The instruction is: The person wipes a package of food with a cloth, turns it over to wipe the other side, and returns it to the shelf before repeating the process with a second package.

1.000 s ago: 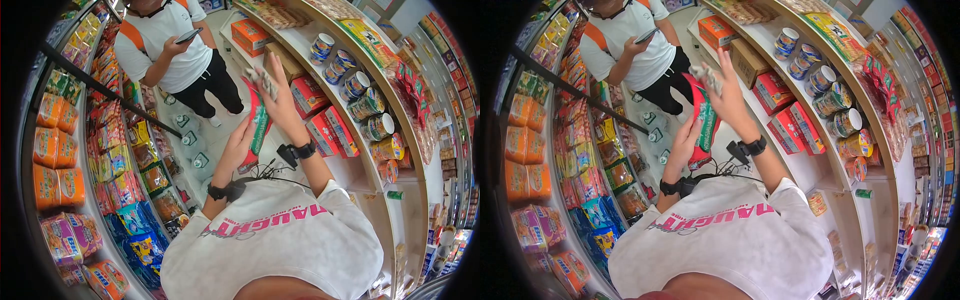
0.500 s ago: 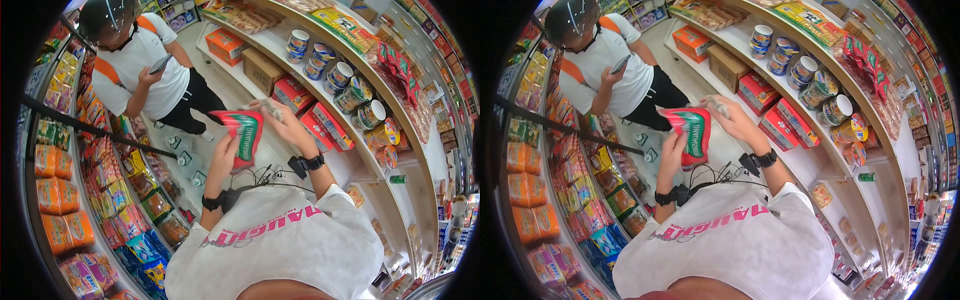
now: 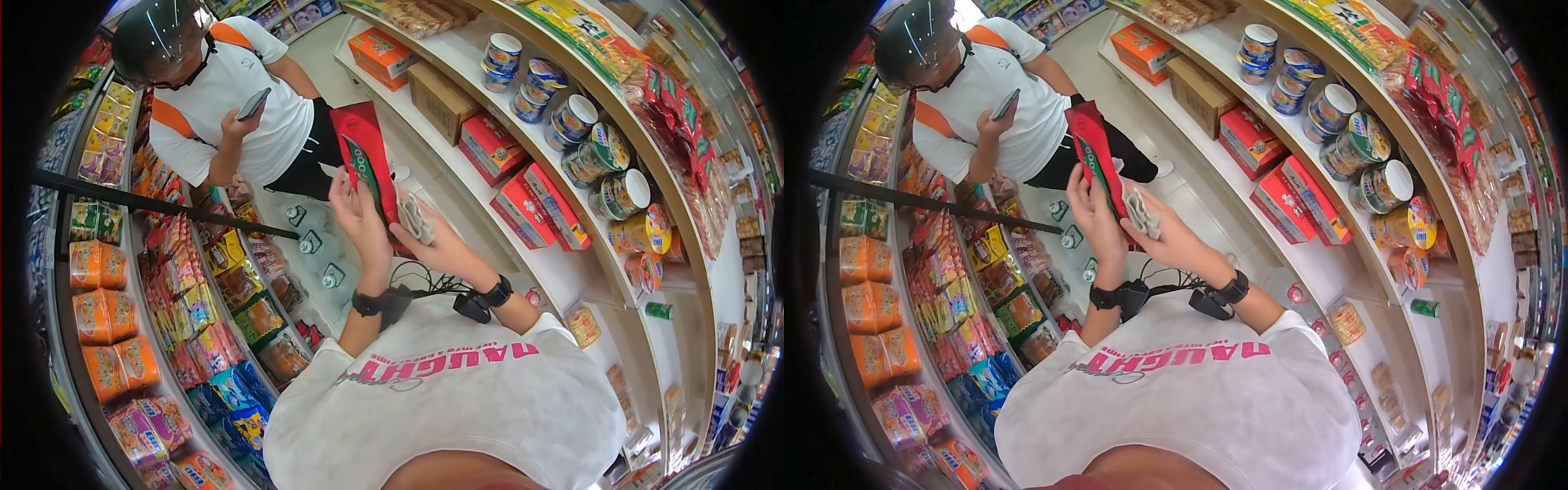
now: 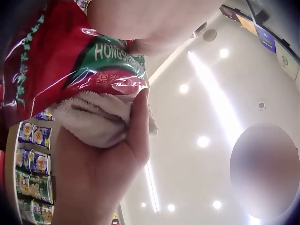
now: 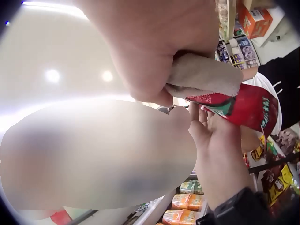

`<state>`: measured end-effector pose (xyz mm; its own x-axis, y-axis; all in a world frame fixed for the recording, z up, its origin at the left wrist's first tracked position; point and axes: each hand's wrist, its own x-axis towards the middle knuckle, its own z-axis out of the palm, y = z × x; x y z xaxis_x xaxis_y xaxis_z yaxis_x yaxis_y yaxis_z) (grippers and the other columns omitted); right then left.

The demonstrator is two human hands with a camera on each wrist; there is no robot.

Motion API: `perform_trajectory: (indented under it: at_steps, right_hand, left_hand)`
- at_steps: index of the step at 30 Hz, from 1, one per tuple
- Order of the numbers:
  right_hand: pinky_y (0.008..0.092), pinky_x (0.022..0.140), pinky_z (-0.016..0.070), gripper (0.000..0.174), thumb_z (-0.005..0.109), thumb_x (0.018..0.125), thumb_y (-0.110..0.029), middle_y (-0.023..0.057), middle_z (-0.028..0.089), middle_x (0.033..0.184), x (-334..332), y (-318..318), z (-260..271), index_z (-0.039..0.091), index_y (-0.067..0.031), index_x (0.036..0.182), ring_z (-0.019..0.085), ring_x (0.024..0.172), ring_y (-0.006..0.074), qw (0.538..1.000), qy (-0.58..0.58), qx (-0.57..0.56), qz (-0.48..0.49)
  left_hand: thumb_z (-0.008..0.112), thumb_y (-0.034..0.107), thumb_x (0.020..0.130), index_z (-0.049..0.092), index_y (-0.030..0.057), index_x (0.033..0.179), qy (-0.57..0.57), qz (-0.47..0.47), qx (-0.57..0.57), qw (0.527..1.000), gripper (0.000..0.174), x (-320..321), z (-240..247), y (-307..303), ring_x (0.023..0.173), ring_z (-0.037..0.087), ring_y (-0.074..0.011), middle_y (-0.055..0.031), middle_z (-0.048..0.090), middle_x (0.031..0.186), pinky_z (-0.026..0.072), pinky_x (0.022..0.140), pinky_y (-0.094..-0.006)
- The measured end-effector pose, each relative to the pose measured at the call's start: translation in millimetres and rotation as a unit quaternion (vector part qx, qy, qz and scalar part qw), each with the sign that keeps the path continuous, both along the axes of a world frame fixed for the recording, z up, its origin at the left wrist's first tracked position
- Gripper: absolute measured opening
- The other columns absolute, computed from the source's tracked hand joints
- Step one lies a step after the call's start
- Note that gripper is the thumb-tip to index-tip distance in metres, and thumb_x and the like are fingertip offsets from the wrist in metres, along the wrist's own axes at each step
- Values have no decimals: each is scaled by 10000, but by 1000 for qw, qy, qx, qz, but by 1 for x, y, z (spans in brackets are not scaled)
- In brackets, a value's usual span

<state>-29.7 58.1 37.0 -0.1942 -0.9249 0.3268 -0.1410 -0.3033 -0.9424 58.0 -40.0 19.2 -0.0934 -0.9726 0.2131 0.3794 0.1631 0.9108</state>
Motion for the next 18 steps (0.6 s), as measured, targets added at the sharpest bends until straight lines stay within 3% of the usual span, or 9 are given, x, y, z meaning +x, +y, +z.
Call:
perform_trajectory:
  at_steps: [1, 4, 6, 8, 9, 10, 13, 16, 18]
  right_hand:
    - [366, 1147, 350, 616, 586, 923, 28, 187, 424, 1534, -6, 0, -4, 385, -8, 1504, 440, 1406, 282, 999, 31, -26, -10]
    - [365, 1185, 293, 664, 566, 880, 77, 182, 342, 1597, -35, 3, 1, 374, 1, 1511, 352, 1475, 322, 1000, 19, -21, 5]
    - [371, 1195, 272, 692, 577, 858, 72, 168, 339, 1604, -47, 6, 4, 368, 7, 1515, 330, 1487, 316, 997, -26, -55, 49]
    - [375, 1205, 250, 687, 583, 860, 50, 152, 335, 1611, -61, 14, 8, 370, 12, 1512, 310, 1497, 308, 992, -67, -59, 86]
    - [377, 1211, 237, 669, 582, 873, 30, 143, 331, 1615, -67, 19, 11, 375, 14, 1509, 301, 1501, 302, 990, -87, -46, 100]
    - [378, 1216, 225, 650, 582, 886, 11, 134, 328, 1619, -75, 23, 12, 381, 15, 1505, 292, 1505, 297, 987, -107, -34, 115]
    - [375, 1151, 353, 560, 547, 989, -131, 135, 363, 1595, -106, 25, -6, 380, 18, 1501, 413, 1427, 275, 963, 223, -122, 89]
    - [357, 996, 499, 511, 546, 1033, -292, 149, 512, 1454, -148, 30, -23, 455, 14, 1433, 578, 1236, 242, 996, 32, 21, 79]
    - [321, 876, 543, 493, 572, 1021, -371, 127, 589, 1304, -180, 23, -36, 522, -9, 1352, 629, 1086, 184, 980, -74, 177, 51]
  left_hand:
    - [517, 147, 1059, 328, -2, 1488, -45, 24, -25, 998, 492, -6, 0, 5, 1223, 562, -216, -173, 499, 1409, 452, 1033, -349]
    - [503, 217, 1067, 241, 9, 1545, -4, 31, -83, 996, 583, -31, 14, 25, 1288, 530, -246, -203, 458, 1456, 408, 1093, -368]
    - [463, 340, 1072, 176, 19, 1573, -23, -97, -141, 985, 661, -41, 11, 28, 1373, 464, -323, -233, 421, 1483, 320, 1179, -428]
    - [450, 395, 1068, 175, 18, 1574, -7, -162, -84, 983, 689, -64, 23, 39, 1400, 433, -356, -244, 422, 1478, 290, 1202, -453]
    - [406, 486, 1058, 219, 23, 1563, 5, -176, -56, 983, 710, -71, 28, 38, 1410, 408, -377, -252, 370, 1516, 227, 1226, -486]
    - [399, 491, 1058, 223, 32, 1562, 58, -176, -18, 983, 704, -76, 27, 33, 1410, 408, -380, -257, 380, 1508, 241, 1223, -486]
    - [355, 484, 1064, 286, 53, 1540, 183, -135, 84, 970, 646, -86, 26, 16, 1403, 414, -392, -275, 433, 1467, 291, 1211, -487]
    - [352, 488, 1065, 348, 51, 1517, 287, -146, 171, 931, 629, -91, 14, 7, 1406, 414, -376, -266, 461, 1448, 294, 1209, -482]
    - [369, 496, 1061, 380, 41, 1504, 277, -158, 168, 933, 636, -101, 13, 10, 1336, 484, -367, -235, 557, 1337, 309, 1197, -490]
